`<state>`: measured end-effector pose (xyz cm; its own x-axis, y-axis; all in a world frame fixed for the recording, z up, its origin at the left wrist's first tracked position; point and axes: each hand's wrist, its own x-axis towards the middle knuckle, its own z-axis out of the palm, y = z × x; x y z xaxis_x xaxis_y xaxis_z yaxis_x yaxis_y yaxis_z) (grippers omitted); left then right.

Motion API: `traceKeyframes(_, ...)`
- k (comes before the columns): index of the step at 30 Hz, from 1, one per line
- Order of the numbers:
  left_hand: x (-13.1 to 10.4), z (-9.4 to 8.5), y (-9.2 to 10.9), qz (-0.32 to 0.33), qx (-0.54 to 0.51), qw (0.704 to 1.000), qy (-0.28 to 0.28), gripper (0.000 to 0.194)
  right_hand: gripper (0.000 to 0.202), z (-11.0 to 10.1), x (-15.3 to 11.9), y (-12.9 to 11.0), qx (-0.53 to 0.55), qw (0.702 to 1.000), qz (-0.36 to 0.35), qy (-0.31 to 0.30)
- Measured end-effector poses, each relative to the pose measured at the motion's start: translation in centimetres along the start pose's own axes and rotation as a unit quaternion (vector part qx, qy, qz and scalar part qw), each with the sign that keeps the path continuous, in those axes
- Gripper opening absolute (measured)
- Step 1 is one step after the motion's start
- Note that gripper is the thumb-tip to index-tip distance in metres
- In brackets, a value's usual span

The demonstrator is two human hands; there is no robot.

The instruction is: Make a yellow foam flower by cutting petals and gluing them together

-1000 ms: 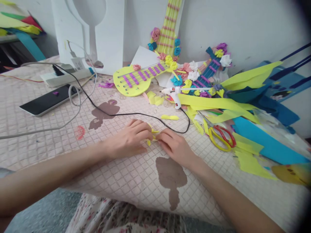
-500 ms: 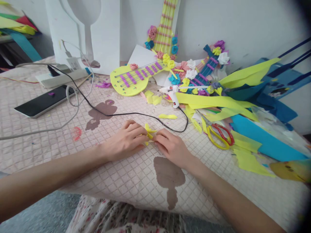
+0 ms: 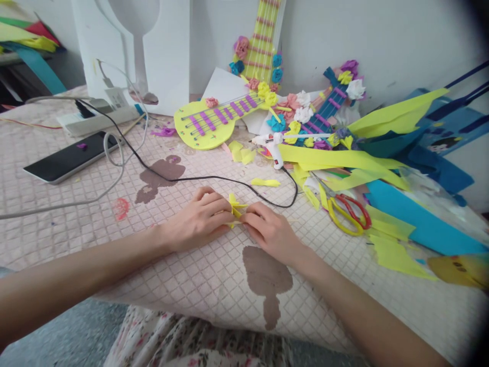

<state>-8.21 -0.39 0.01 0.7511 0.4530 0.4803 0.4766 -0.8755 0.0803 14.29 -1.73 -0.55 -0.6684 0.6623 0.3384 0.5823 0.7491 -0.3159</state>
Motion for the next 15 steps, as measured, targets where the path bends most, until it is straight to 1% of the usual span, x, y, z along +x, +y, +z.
traceKeyframes(15,0.07,-0.18,0.10,0.007,0.006,1.000,-0.020,0.010,0.019,0.08,0.05,-0.09,0.005,1.000,0.000,0.002)
